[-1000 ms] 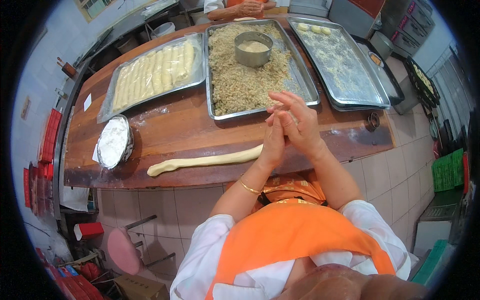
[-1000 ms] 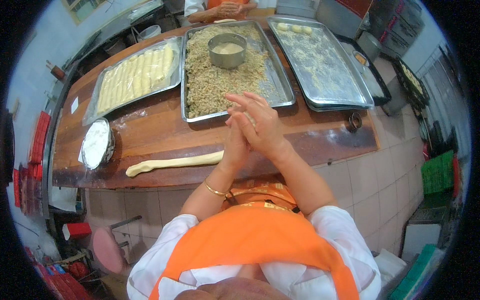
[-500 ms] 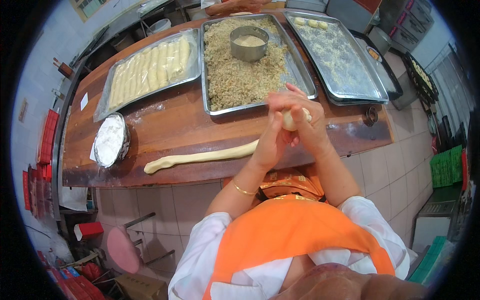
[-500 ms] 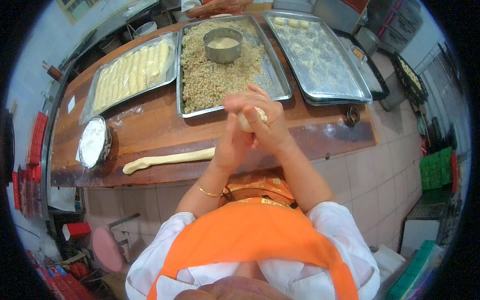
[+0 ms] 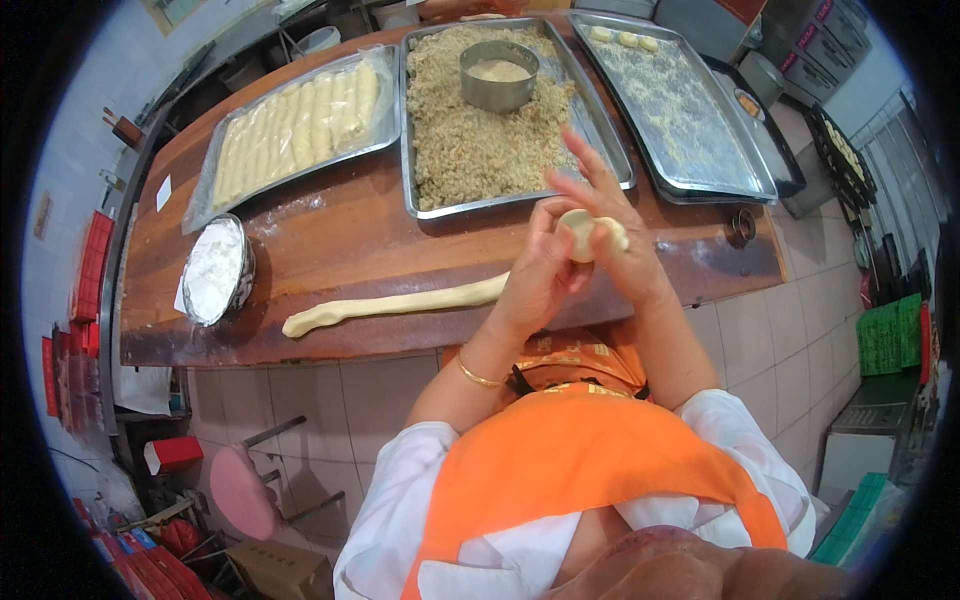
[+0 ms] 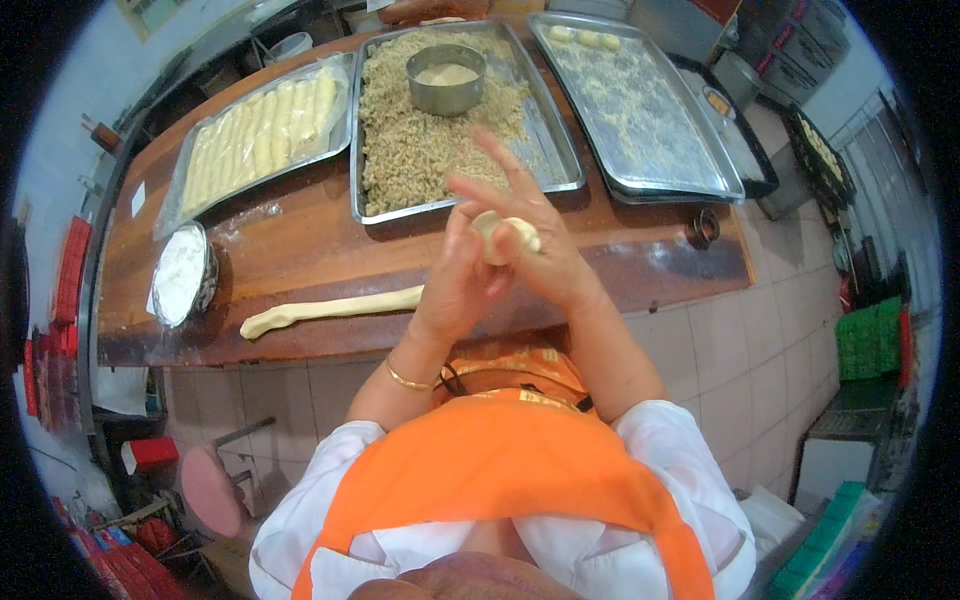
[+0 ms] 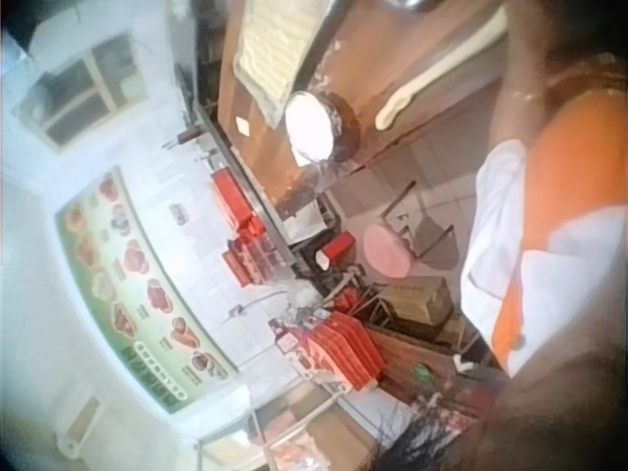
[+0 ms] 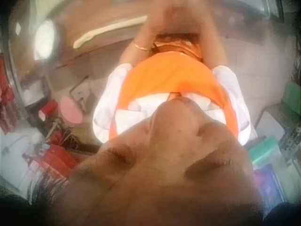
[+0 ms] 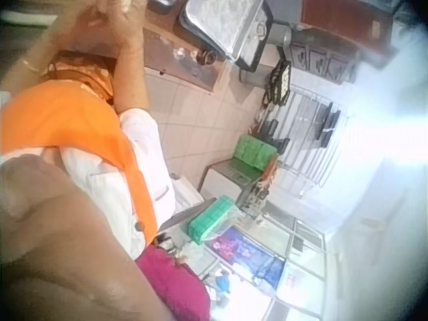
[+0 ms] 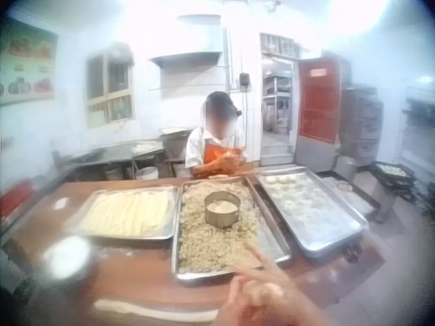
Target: The person prepares stuffed buns by flattening pieces of dough by hand, placing a scoop of filling into the center, and pinching the dough closed before placing the finished buns onto a metal tray.
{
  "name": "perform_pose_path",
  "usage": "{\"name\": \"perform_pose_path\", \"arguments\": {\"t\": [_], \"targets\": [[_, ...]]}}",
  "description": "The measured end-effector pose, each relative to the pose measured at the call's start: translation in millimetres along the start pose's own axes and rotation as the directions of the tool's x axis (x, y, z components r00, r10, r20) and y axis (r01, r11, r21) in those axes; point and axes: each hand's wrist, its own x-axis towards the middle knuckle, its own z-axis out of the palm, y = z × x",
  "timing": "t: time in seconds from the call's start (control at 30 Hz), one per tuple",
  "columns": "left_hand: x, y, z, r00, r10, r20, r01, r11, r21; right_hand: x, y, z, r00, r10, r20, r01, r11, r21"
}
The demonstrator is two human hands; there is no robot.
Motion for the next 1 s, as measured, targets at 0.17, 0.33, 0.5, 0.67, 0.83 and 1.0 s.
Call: {"name": "perform_pose_path", "arguments": {"t": [0.17, 0.33, 0.5, 0.67, 0.83, 1.0], "targets": [[-3, -8, -3, 1.000, -0.006, -0.004, 0.007, 0.978, 0.207, -7, 5, -10, 0.970, 0.053, 0.239, -0.038, 0.997, -0.068], [-8, -4, 17, 0.998, 0.057, -0.011, -0.053, 0.967, 0.250, -8, 7, -11, 0.997, 0.031, 0.066, -0.036, 0.997, 0.069], [-6, 3, -8, 0.986, -0.057, 0.160, 0.010, 0.959, 0.282, -7, -10, 2, 1.000, 0.007, 0.030, -0.008, 1.000, 0.014], [4, -13, 15, 0.903, 0.383, 0.194, -0.427, 0.755, 0.497, -12, 8, -28, 0.967, 0.106, 0.230, -0.140, 0.980, 0.138], [-12, 3, 11, 0.993, -0.100, 0.058, 0.081, 0.958, 0.275, -11, -8, 3, 0.994, 0.069, -0.081, -0.054, 0.983, 0.177], [-5, -2, 14, 0.964, 0.138, 0.229, -0.235, 0.843, 0.483, -16, 5, -29, 0.972, 0.077, 0.223, -0.118, 0.977, 0.179]]}}
